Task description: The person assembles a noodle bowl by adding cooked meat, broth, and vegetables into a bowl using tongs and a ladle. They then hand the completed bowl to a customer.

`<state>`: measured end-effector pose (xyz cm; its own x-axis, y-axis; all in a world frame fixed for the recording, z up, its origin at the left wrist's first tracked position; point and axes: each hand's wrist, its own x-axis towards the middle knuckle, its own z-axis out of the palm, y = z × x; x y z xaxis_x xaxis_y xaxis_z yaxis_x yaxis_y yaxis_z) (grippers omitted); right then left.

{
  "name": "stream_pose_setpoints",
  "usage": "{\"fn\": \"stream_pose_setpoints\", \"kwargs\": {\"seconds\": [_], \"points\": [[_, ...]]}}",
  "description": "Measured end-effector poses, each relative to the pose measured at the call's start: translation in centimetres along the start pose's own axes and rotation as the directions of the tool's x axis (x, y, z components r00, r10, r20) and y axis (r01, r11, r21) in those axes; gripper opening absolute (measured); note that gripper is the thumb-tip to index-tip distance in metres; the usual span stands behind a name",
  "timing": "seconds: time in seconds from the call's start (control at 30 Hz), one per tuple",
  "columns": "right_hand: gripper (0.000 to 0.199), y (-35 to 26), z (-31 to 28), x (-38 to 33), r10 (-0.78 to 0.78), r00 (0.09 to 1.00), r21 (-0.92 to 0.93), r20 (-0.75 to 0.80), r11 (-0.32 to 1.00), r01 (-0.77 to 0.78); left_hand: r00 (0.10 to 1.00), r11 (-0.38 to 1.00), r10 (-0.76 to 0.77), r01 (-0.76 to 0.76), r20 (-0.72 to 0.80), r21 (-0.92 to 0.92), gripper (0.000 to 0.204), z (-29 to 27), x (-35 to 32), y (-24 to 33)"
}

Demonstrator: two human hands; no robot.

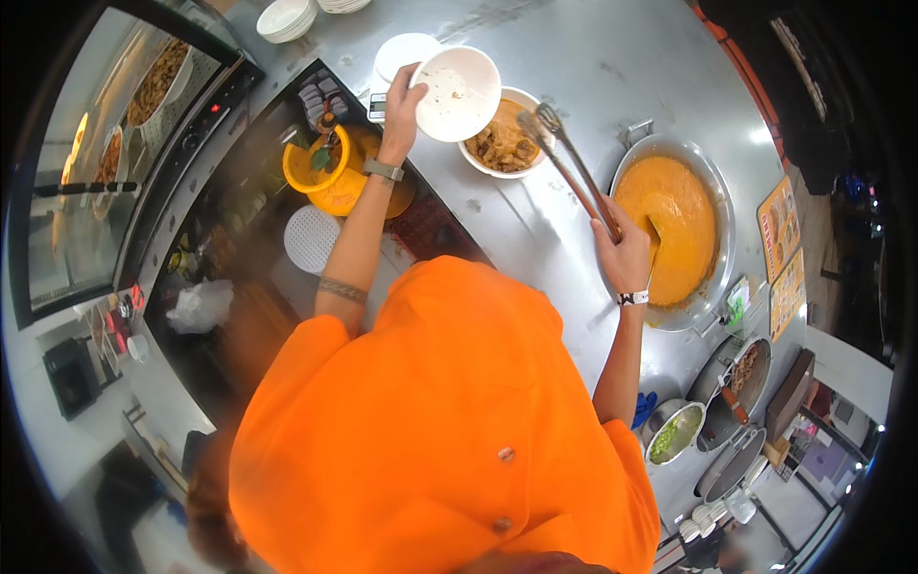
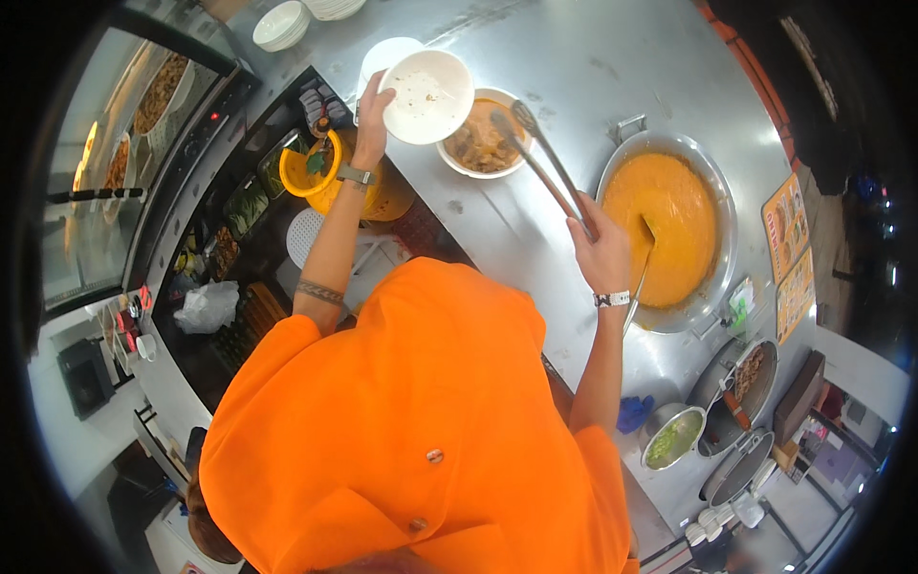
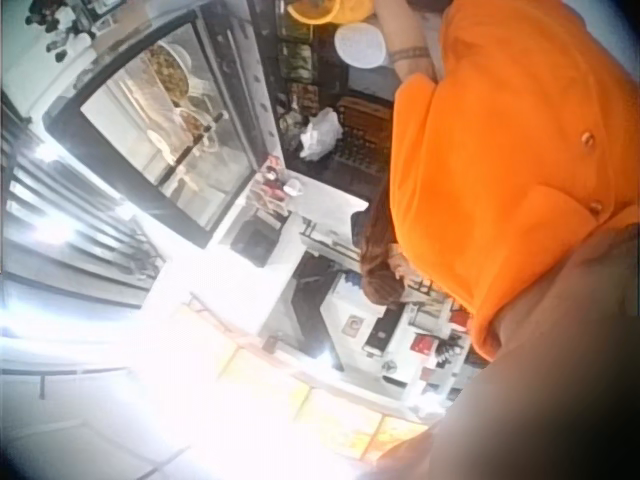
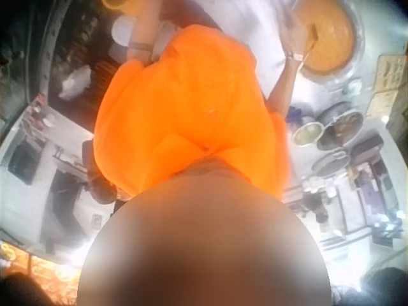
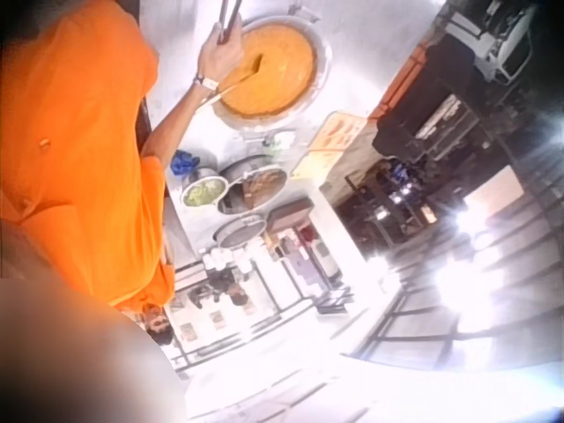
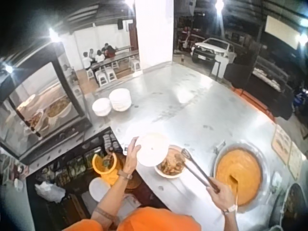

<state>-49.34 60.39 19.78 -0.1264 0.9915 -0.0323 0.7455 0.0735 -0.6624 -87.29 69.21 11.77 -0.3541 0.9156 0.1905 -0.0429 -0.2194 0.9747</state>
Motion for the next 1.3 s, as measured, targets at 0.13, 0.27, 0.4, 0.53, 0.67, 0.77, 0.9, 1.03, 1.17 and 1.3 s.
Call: {"fn": "stream_pose_setpoints", "kwargs": {"seconds": [0.13,0.27,0.4,0.53,0.67,0.77,0.9,1.03,1.17,1.3], "points": [[0.040,-0.2,0.7,-0.4,-0.041,0.997,-0.154,-0.068,0.988,0.030,0.946,0.926,-0.269,0.203,-0.178,-0.319,0.052,-4.2,-0.9,-1.4],[0.042,-1.0,2.7,-0.9,0.069,0.992,-0.356,0.103,0.934,-0.028,0.881,0.732,-0.425,0.200,-0.207,-0.651,0.059,-7.6,-5.4,-1.9],[0.043,-1.2,4.0,-0.9,0.081,0.978,-0.093,0.191,0.994,-0.064,0.828,0.673,-0.508,0.207,-0.240,-0.710,0.061,-10.1,-11.7,-1.8],[0.044,-0.1,2.5,-1.1,0.119,0.989,0.135,0.093,0.982,-0.131,0.762,0.632,-0.573,0.177,-0.301,-0.755,0.061,-12.0,-17.9,-1.8],[0.047,0.5,1.7,-2.0,0.131,0.977,0.082,0.169,0.986,-0.146,0.748,0.577,-0.596,0.149,-0.290,-0.803,0.064,-12.8,-23.6,-1.1],[0.050,-0.5,3.1,-2.7,0.155,0.955,0.187,0.253,0.961,-0.206,0.740,0.587,-0.590,0.119,-0.323,-0.800,0.066,-13.7,-25.5,-0.6],[0.054,-3.0,5.4,-3.3,0.054,0.946,0.352,0.319,0.920,-0.171,0.685,0.660,-0.577,0.069,-0.445,-0.748,0.062,-15.6,-27.0,0.0],[0.055,-5.2,6.7,-3.9,0.040,0.944,0.409,0.326,0.894,-0.180,0.633,0.720,-0.572,0.084,-0.522,-0.688,0.058,-18.7,-25.7,0.3],[0.054,-6.6,8.2,-3.6,0.052,0.970,0.465,0.236,0.871,-0.160,0.702,0.757,-0.501,0.071,-0.506,-0.650,0.056,-21.6,-20.0,0.4],[0.054,-8.7,10.3,-2.0,0.121,0.979,0.489,0.165,0.852,-0.188,0.809,0.810,-0.410,0.110,-0.422,-0.576,0.050,-24.7,-8.4,-0.9]]}}
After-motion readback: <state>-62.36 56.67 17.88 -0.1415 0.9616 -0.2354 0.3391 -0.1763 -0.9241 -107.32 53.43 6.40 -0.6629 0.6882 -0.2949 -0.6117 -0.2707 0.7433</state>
